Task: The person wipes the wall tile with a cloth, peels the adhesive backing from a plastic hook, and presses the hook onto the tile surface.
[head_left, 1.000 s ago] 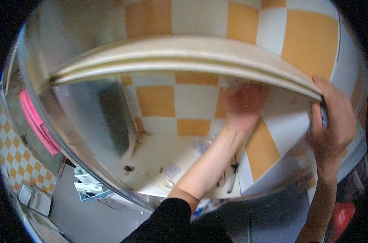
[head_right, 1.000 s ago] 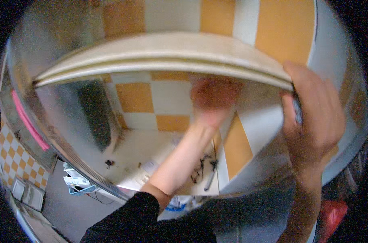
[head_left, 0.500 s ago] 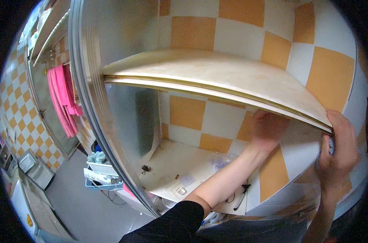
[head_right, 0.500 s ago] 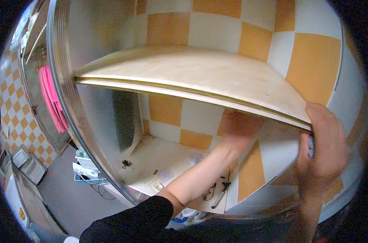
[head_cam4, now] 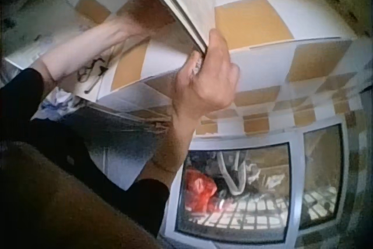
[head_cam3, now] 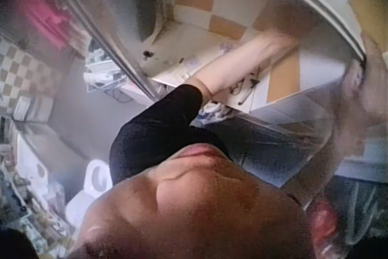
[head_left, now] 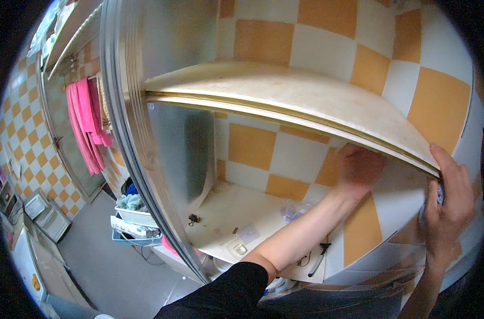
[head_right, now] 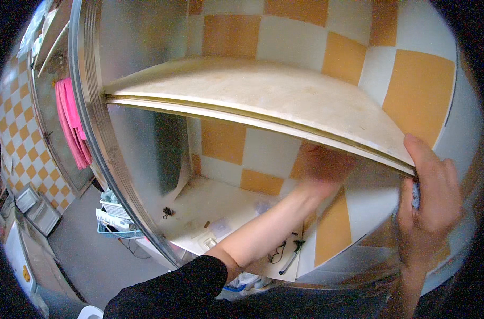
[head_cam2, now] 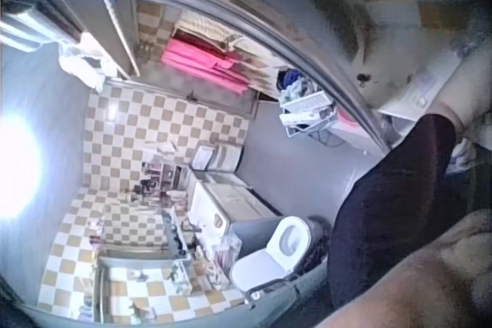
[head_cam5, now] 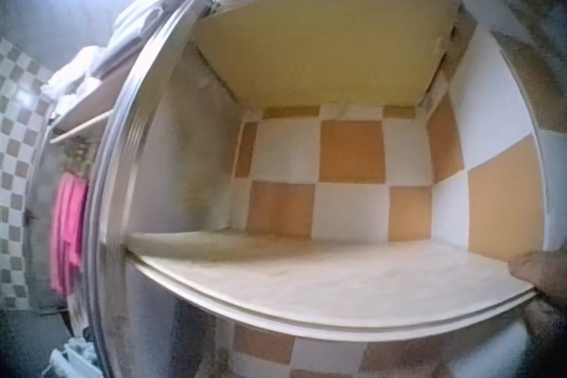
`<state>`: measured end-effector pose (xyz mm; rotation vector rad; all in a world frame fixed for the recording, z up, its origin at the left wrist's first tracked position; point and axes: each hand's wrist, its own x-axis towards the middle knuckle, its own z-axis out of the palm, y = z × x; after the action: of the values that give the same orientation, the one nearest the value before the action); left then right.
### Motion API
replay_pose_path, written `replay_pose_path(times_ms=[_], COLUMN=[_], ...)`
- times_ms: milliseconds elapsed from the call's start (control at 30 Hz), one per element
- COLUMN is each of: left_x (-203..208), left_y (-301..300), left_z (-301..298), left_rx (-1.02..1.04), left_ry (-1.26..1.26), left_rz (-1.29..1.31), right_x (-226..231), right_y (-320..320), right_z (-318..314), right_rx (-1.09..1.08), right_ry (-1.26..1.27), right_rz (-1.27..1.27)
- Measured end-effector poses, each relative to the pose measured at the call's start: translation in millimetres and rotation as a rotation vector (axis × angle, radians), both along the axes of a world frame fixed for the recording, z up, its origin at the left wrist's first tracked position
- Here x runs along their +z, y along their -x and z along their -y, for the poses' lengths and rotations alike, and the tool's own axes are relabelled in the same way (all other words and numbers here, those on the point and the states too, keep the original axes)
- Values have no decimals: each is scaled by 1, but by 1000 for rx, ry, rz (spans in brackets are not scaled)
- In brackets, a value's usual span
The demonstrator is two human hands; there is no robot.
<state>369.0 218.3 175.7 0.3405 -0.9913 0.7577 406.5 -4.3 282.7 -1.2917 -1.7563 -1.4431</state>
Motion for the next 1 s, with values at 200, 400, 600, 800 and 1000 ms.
replay_pose_path(times_ms=[200,400,600,800,1000], left_x=[-6,-11,-12,-3,-4], left_y=[1,-4,6,14,9], left_z=[-1,-1,2,11,13], left_rx=[56,-56,-8,22,71], left_ry=[36,7,-1,80,83], left_rz=[-26,45,-38,-112,-88], right_x=[3,3,6,4,6], right_y=[-1,0,1,-4,1], right_z=[0,0,-3,-6,-3], right_rx=[34,44,95,100,62], right_ry=[14,-7,-30,-31,3], right_rz=[9,41,31,38,39])
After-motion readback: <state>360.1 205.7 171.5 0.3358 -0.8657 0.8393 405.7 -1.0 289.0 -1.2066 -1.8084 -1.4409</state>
